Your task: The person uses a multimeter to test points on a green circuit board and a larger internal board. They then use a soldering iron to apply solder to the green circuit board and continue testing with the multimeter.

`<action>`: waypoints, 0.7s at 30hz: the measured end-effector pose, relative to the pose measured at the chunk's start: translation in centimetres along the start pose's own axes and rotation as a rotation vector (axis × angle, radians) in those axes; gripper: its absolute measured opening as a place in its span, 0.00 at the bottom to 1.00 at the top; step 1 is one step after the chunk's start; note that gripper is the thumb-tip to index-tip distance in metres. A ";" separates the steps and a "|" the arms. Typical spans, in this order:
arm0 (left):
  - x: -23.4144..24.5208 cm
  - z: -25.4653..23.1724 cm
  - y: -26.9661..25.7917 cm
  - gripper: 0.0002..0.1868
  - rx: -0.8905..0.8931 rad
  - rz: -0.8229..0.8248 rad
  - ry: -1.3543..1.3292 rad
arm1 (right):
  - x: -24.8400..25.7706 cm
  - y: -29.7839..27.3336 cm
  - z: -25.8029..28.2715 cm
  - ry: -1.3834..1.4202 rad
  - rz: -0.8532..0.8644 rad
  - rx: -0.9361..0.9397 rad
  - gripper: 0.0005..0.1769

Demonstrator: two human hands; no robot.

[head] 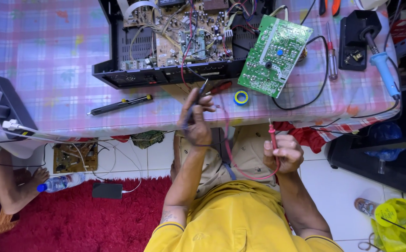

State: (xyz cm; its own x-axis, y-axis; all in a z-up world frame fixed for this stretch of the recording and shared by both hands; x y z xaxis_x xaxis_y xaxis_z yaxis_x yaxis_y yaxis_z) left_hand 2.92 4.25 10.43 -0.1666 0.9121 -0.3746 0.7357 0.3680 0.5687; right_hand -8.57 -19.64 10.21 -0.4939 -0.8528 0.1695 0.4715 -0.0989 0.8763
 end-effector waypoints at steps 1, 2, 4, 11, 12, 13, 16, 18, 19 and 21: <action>0.7 0.7 -0.1 0.18 0.034 -0.048 -0.082 | 0.3 0.4 -0.1 0.002 -0.049 -0.050 0.13; 0.9 1.4 -0.1 0.18 0.043 -0.041 -0.091 | 0.0 1.8 0.3 -0.012 -0.051 -0.053 0.13; 1.2 1.9 -0.4 0.20 -0.079 -0.006 -0.019 | -0.7 4.5 0.9 -0.013 -0.015 -0.117 0.11; -2.9 2.1 -0.9 0.14 -0.006 0.177 0.023 | -1.9 7.5 1.4 -0.136 0.002 -0.093 0.10; -3.2 1.6 -0.8 0.14 0.004 0.215 0.039 | -2.2 7.5 1.6 -0.155 0.019 -0.085 0.10; -3.6 1.1 -0.4 0.15 0.002 0.241 0.060 | -2.8 7.9 1.6 -0.161 0.038 -0.064 0.10; -4.5 -0.2 -0.4 0.21 0.068 0.331 0.025 | -4.5 9.3 2.5 -0.154 0.161 -0.073 0.07; -4.1 -0.7 -0.3 0.23 0.075 0.345 0.033 | -6.1 10.3 3.4 -0.214 0.237 -0.042 0.07; -4.2 -0.8 -0.2 0.25 0.086 0.371 0.025 | -7.0 10.8 3.7 -0.294 0.305 -0.013 0.07; -3.4 -1.3 0.4 0.22 0.116 0.350 0.015 | -8.3 11.6 4.0 -0.288 0.419 0.056 0.11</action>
State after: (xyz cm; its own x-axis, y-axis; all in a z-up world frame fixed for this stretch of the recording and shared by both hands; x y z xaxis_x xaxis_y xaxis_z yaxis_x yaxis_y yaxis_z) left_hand 2.91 1.48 12.87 0.0991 0.9819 -0.1613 0.8191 0.0115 0.5735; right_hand -1.93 -11.65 20.74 -0.4556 -0.6364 0.6224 0.6366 0.2557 0.7275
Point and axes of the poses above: each hand's wrist, its own y-axis towards the middle knuckle, its own x-axis out of the back of the hand, z = x × y, the point moved 7 cm from there along y, towards the middle knuckle, and after that the axes turned 6 degrees about -x, right-handed, at the moved point
